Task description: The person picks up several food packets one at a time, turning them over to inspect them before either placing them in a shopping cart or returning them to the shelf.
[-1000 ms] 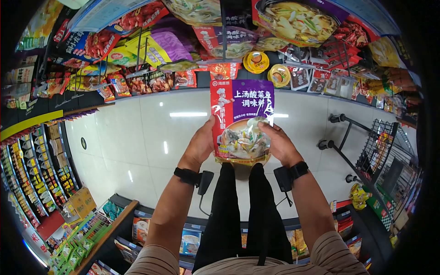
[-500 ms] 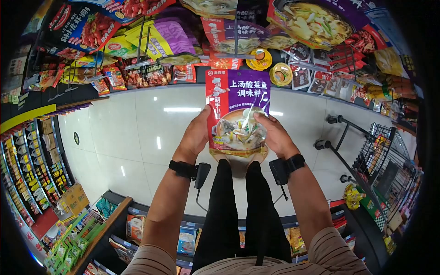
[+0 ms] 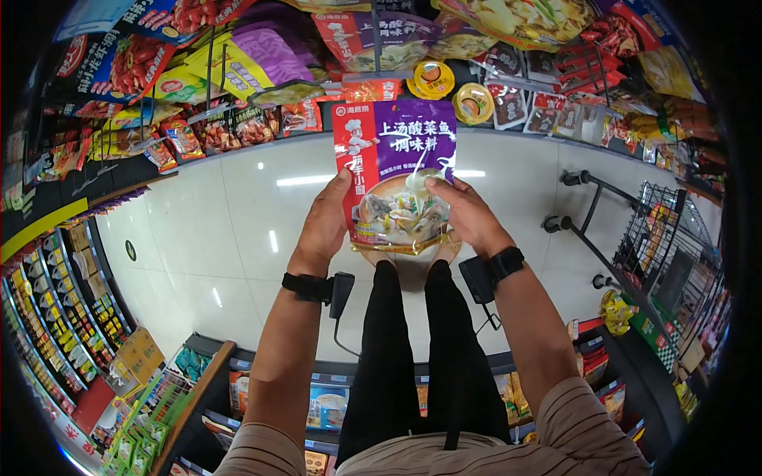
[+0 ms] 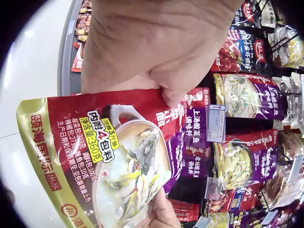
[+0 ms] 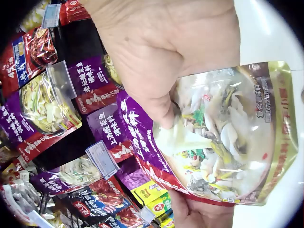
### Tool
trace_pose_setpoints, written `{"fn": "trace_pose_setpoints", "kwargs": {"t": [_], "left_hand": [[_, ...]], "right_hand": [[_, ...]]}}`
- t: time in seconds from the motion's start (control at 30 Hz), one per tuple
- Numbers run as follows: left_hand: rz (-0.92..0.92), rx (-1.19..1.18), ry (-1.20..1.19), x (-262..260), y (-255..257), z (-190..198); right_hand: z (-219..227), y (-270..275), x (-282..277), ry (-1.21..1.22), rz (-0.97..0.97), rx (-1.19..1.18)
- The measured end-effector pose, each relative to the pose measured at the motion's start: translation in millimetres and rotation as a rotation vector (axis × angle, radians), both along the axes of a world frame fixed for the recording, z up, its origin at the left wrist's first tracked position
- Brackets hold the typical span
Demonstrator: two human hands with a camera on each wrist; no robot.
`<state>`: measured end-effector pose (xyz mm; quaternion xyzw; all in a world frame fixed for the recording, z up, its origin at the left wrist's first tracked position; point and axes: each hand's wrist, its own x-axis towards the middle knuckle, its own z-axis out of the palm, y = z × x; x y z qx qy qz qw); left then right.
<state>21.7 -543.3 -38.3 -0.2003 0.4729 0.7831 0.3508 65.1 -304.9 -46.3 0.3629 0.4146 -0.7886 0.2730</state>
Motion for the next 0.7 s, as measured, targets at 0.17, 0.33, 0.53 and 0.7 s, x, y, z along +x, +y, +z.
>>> {"fn": "trace_pose_setpoints", "kwargs": {"t": [0.17, 0.33, 0.53, 0.7], "left_hand": [[0.004, -0.036, -0.035, 7, 4, -1], [-0.028, 0.047, -0.084, 13, 4, -5], [-0.006, 0.075, -0.089, 7, 12, -7], [0.016, 0.089, -0.058, 1, 21, 1]], "right_hand": [[-15, 9, 7, 0.008, 0.020, -0.068], [-8, 15, 8, 0.072, 0.095, -0.003], [2, 23, 2, 0.080, 0.077, 0.018], [-2, 28, 4, 0.115, 0.043, 0.003]]}}
